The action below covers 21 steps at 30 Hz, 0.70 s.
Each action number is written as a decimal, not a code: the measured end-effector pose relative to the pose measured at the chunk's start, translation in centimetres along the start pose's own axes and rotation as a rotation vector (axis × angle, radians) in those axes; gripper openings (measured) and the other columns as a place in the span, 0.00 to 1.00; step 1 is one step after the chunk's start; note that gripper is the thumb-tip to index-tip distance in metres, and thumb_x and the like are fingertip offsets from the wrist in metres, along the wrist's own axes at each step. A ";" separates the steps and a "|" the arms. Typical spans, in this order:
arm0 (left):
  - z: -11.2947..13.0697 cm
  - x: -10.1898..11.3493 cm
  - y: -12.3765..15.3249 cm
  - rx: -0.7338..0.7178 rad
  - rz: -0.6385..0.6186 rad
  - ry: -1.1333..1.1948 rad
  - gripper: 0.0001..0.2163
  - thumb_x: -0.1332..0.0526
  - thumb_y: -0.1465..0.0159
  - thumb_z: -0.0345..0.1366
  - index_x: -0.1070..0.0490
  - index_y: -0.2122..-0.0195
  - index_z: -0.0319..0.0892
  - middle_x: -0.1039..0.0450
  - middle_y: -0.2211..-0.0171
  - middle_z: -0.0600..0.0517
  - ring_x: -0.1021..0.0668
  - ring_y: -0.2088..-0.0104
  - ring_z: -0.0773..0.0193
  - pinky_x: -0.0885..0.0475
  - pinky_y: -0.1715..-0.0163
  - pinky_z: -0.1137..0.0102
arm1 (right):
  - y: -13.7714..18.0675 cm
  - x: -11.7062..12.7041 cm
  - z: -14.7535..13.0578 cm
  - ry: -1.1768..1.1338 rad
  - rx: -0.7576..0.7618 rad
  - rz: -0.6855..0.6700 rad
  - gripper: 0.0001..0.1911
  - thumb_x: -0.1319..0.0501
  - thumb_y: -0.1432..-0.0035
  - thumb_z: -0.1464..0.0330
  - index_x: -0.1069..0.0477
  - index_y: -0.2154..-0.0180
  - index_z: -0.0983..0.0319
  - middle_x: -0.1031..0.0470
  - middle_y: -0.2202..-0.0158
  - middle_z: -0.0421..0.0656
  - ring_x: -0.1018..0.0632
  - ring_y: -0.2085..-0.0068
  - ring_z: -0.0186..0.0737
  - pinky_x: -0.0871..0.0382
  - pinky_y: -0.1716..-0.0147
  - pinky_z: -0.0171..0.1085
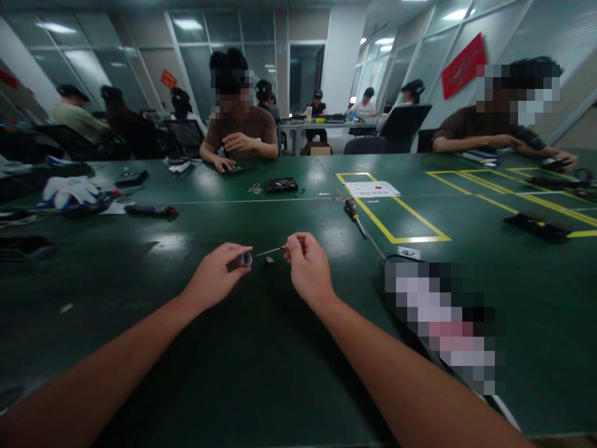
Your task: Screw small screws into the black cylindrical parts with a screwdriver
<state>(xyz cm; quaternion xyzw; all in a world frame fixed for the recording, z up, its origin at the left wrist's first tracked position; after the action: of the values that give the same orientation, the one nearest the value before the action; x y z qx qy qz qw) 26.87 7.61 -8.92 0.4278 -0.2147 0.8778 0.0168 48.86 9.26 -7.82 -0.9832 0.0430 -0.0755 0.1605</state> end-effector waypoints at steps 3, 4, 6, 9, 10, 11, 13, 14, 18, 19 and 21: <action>0.1 0.1 0.0 0.015 -0.007 0.009 0.18 0.35 0.34 0.32 0.26 0.43 0.46 0.26 0.47 0.48 0.23 0.49 0.57 0.26 0.46 0.59 | -0.3 0.3 0.2 -0.080 -0.021 0.066 0.13 0.42 0.33 0.56 0.29 0.62 0.58 0.26 0.72 0.39 0.26 0.70 0.39 0.32 0.67 0.41; 0.1 0.2 0.0 0.014 -0.014 0.008 0.17 0.35 0.34 0.33 0.26 0.43 0.46 0.26 0.46 0.48 0.23 0.49 0.56 0.26 0.46 0.59 | -0.5 0.4 0.3 -0.109 -0.025 0.088 0.13 0.41 0.33 0.55 0.29 0.62 0.57 0.26 0.72 0.38 0.26 0.71 0.39 0.32 0.67 0.41; 0.4 0.2 0.1 0.006 -0.039 -0.002 0.17 0.35 0.34 0.34 0.26 0.43 0.46 0.26 0.45 0.48 0.22 0.49 0.56 0.25 0.47 0.58 | -0.6 0.6 0.1 -0.148 -0.023 0.128 0.12 0.41 0.33 0.55 0.30 0.61 0.57 0.26 0.73 0.38 0.25 0.71 0.39 0.32 0.67 0.41; 0.7 0.0 0.0 -0.016 -0.087 -0.043 0.17 0.37 0.32 0.35 0.28 0.42 0.44 0.26 0.45 0.46 0.22 0.48 0.54 0.25 0.47 0.57 | -0.6 0.9 -0.5 -0.167 0.016 0.164 0.11 0.40 0.34 0.56 0.30 0.61 0.56 0.25 0.70 0.39 0.25 0.69 0.39 0.31 0.66 0.41; 0.8 -0.1 0.0 -0.022 -0.103 -0.060 0.18 0.38 0.31 0.36 0.29 0.41 0.44 0.26 0.45 0.45 0.23 0.47 0.53 0.26 0.46 0.57 | -0.6 0.9 -0.7 -0.170 0.031 0.171 0.10 0.40 0.34 0.57 0.30 0.61 0.56 0.25 0.69 0.39 0.24 0.68 0.39 0.31 0.65 0.41; 0.8 -0.2 -0.1 -0.027 -0.119 -0.080 0.19 0.39 0.31 0.36 0.31 0.39 0.43 0.26 0.45 0.45 0.23 0.47 0.52 0.26 0.46 0.57 | -0.6 1.0 -0.8 -0.172 0.041 0.178 0.10 0.40 0.34 0.57 0.30 0.60 0.56 0.25 0.67 0.40 0.24 0.67 0.40 0.30 0.64 0.41; 0.9 -0.4 -0.2 -0.035 -0.158 -0.124 0.22 0.41 0.30 0.36 0.35 0.34 0.43 0.27 0.44 0.43 0.23 0.46 0.51 0.26 0.46 0.57 | -0.6 1.1 -0.8 -0.170 0.046 0.195 0.09 0.39 0.35 0.58 0.30 0.59 0.56 0.25 0.66 0.40 0.24 0.65 0.40 0.29 0.63 0.41; 0.9 -0.6 -0.4 -0.033 -0.182 -0.145 0.24 0.42 0.30 0.36 0.37 0.33 0.43 0.27 0.43 0.42 0.22 0.47 0.51 0.26 0.48 0.57 | -0.7 1.2 -0.7 -0.167 0.042 0.204 0.09 0.39 0.35 0.58 0.29 0.59 0.56 0.25 0.66 0.40 0.24 0.65 0.40 0.29 0.62 0.41; 1.0 -1.5 -1.2 -0.004 -0.297 -0.206 0.25 0.42 0.32 0.35 0.37 0.33 0.41 0.27 0.43 0.40 0.21 0.48 0.49 0.25 0.53 0.59 | -1.2 1.6 0.0 -0.166 0.017 0.228 0.11 0.38 0.36 0.58 0.29 0.57 0.57 0.25 0.66 0.40 0.24 0.64 0.41 0.29 0.61 0.42; 1.2 -1.8 -1.5 0.006 -0.310 -0.219 0.24 0.40 0.33 0.35 0.35 0.35 0.41 0.25 0.44 0.40 0.21 0.48 0.48 0.25 0.53 0.59 | -1.3 1.6 0.2 -0.170 0.013 0.230 0.11 0.38 0.36 0.58 0.29 0.57 0.57 0.25 0.66 0.40 0.24 0.64 0.40 0.29 0.61 0.42; 1.4 -2.5 -2.2 0.024 -0.311 -0.247 0.21 0.37 0.35 0.37 0.31 0.40 0.43 0.22 0.49 0.42 0.19 0.52 0.48 0.25 0.56 0.59 | -1.5 1.6 0.5 -0.172 0.009 0.230 0.11 0.38 0.37 0.57 0.29 0.58 0.57 0.26 0.67 0.39 0.24 0.64 0.40 0.29 0.62 0.41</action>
<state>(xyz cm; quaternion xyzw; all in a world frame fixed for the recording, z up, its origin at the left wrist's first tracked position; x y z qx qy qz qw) 29.97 9.47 -9.22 0.5603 -0.1360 0.8081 0.1205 50.65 10.64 -7.63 -0.9739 0.1410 0.0279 0.1757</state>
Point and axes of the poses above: each hand's wrist, its own y-axis away from the middle knuckle, its own x-axis out of the back of the hand, z = x × y, the point moved 3 cm from there along -y, towards the middle knuckle
